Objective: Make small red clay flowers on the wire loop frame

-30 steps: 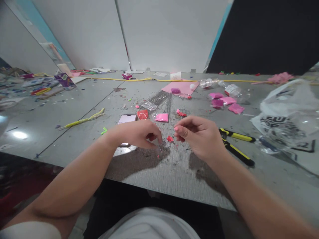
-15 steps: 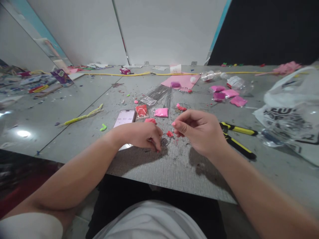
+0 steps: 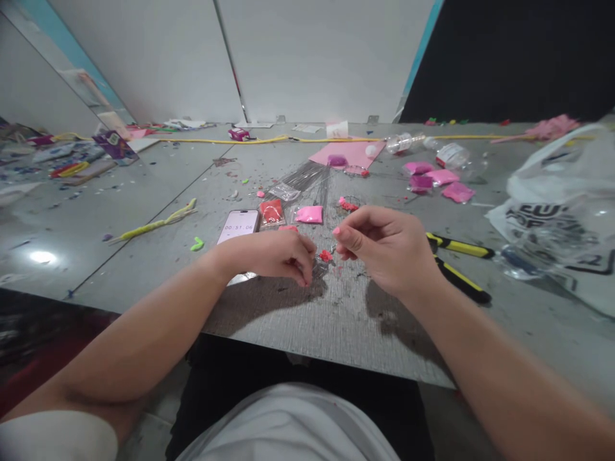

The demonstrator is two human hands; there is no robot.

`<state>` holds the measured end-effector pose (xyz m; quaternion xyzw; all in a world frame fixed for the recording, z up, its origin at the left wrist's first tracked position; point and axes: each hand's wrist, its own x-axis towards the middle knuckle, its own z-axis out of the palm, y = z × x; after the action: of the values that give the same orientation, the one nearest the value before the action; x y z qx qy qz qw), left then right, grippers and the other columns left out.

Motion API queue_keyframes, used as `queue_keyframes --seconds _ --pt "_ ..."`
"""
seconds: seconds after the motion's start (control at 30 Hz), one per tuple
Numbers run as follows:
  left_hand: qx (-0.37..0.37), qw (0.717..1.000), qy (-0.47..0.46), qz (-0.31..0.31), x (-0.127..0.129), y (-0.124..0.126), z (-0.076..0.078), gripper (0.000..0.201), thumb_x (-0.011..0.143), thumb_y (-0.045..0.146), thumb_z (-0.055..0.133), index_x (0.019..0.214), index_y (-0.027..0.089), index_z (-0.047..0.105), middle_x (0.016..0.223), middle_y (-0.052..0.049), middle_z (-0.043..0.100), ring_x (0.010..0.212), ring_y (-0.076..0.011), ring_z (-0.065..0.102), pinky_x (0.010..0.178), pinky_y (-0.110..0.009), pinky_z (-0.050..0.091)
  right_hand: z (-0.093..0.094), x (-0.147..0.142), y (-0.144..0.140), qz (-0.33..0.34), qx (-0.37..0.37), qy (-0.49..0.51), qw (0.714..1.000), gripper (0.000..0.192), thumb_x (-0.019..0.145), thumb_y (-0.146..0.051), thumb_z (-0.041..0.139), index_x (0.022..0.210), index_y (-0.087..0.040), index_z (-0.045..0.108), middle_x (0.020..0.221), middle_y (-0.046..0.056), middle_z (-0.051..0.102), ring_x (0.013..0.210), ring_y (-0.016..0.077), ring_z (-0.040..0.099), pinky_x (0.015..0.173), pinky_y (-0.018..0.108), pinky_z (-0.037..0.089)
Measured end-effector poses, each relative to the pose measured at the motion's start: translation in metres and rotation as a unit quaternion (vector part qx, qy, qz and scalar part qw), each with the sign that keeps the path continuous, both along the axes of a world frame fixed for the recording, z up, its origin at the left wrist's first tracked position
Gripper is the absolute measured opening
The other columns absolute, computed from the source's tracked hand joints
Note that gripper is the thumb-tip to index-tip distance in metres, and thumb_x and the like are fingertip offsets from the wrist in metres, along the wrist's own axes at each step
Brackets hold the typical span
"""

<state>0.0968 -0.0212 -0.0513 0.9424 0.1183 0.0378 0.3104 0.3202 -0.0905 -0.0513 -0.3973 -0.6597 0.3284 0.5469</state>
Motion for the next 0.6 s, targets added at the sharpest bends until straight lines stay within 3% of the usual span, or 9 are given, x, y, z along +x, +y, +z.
queue_keyframes --seconds 0.13,0.2,0.3,0.37,0.47,0.6 --pt "-0.048 0.985 -0.157 0.06 -0.005 0.0 0.011 0.009 0.09 0.025 0.076 0.091 0.019 0.082 0.082 -0.003 0.063 0.075 -0.0128 0.058 0.065 -0.025 0.043 0.003 0.004 -0.004 -0.035 0.04 -0.027 0.998 0.028 0.083 -0.051 0.082 0.075 -0.026 0.073 0.061 -0.001 0.068 0.051 0.0138 0.063 0.047 0.027 0.054" --pt "-0.069 0.958 -0.252 0.118 -0.005 -0.005 0.016 0.014 0.088 0.032 0.079 0.09 0.019 0.082 0.081 -0.002 0.06 0.071 -0.0113 0.054 0.063 -0.026 0.042 0.005 0.005 -0.009 -0.066 0.098 -0.086 0.989 0.021 0.086 -0.046 0.081 0.079 -0.027 0.074 0.064 -0.001 0.07 0.054 0.0137 0.063 0.048 0.027 0.052" --pt "-0.1 0.912 -0.358 0.176 -0.003 -0.015 0.018 0.015 0.085 0.034 0.083 0.089 0.019 0.081 0.08 -0.002 0.059 0.068 -0.01 0.052 0.061 -0.027 0.04 0.007 0.004 -0.018 -0.113 0.222 -0.195 0.949 0.012 0.09 -0.033 0.08 0.084 -0.028 0.071 0.073 -0.001 0.073 0.058 0.0136 0.062 0.051 0.029 0.048" --pt "-0.119 0.898 -0.389 0.168 -0.002 -0.021 0.017 0.011 0.085 0.03 0.083 0.09 0.02 0.081 0.079 -0.001 0.059 0.067 -0.0094 0.052 0.059 -0.027 0.04 0.009 0.001 -0.024 -0.133 0.274 -0.236 0.923 0.01 0.092 -0.026 0.076 0.086 -0.028 0.068 0.075 -0.001 0.073 0.057 0.0133 0.06 0.048 0.029 0.044" --pt "-0.122 0.899 -0.398 0.137 0.0 -0.026 0.016 0.008 0.084 0.025 0.084 0.091 0.021 0.082 0.078 -0.001 0.059 0.067 -0.0089 0.053 0.057 -0.026 0.04 0.011 -0.004 -0.031 -0.153 0.339 -0.263 0.89 0.014 0.092 -0.018 0.075 0.093 -0.028 0.065 0.076 0.0 0.073 0.058 0.0133 0.061 0.05 0.03 0.045" --pt "-0.125 0.902 -0.393 0.125 0.001 -0.029 0.015 0.009 0.081 0.022 0.086 0.09 0.02 0.082 0.078 -0.001 0.059 0.065 -0.0081 0.052 0.056 -0.025 0.041 0.01 -0.006 -0.037 -0.15 0.362 -0.288 0.874 0.022 0.088 -0.013 0.077 0.097 -0.028 0.063 0.075 0.0 0.072 0.061 0.0152 0.062 0.051 0.031 0.046"
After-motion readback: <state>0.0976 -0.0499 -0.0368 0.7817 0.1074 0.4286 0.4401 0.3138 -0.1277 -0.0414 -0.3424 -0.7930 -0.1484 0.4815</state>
